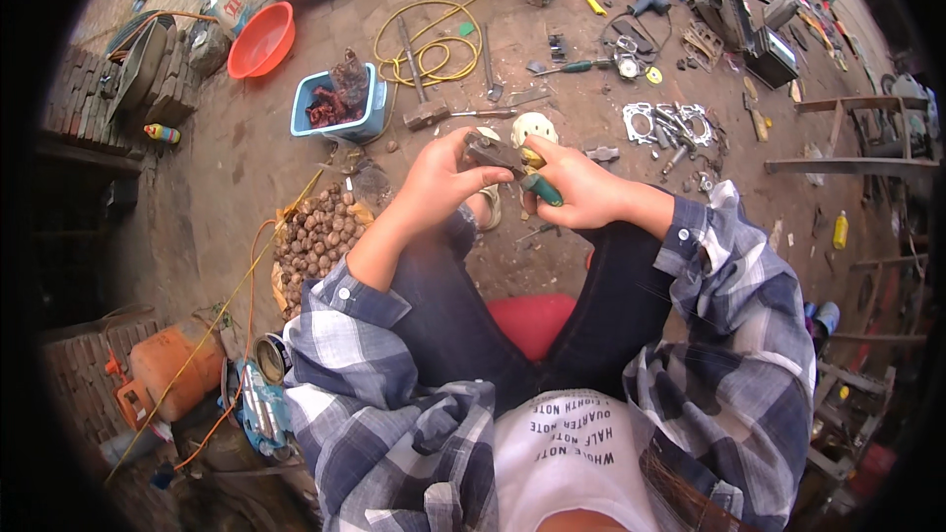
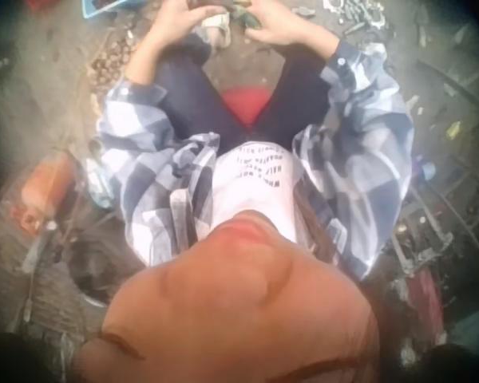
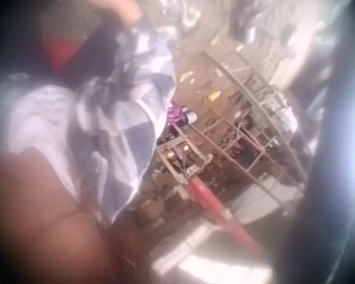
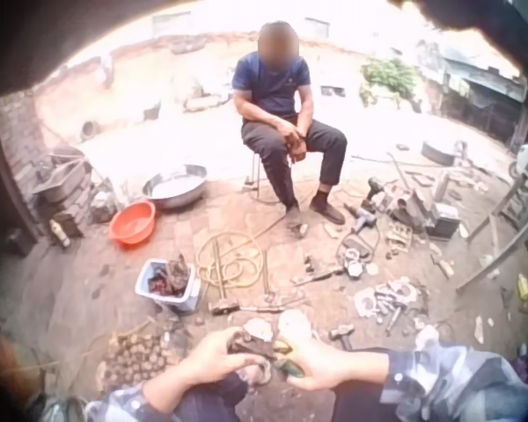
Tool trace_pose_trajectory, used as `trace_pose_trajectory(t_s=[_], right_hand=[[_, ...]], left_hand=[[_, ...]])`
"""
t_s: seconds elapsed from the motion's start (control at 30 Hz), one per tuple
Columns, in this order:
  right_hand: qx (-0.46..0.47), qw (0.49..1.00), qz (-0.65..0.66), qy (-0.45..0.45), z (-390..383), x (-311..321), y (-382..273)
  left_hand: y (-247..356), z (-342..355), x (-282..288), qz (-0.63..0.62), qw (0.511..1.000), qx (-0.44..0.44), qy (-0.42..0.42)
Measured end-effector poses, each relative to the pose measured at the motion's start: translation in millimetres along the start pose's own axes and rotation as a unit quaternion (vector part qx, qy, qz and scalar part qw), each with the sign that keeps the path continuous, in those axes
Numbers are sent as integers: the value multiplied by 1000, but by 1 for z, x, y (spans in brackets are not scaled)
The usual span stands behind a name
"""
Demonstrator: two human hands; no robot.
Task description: The person sits on a low stool in a cluttered workshop and uses pliers and wire cutters to manipulate small metal parts. They repeatedly grip, bend, and trim the parts while seated, with tools and components scattered on the floor around them.
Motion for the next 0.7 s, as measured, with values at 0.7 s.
trace_pose_trajectory(t_s=[0.7], right_hand=[[-50, 998, 33, 29, 12, 9, -9]], left_hand=[[20, -6, 15, 214, 955, -105, 178]])
Point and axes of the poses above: each hand's wrist, its own z-axis towards the middle knuckle, its own x-axis out of the back of the hand, y = z × x, the point moved 8 cm from there along z, towards the middle knuckle
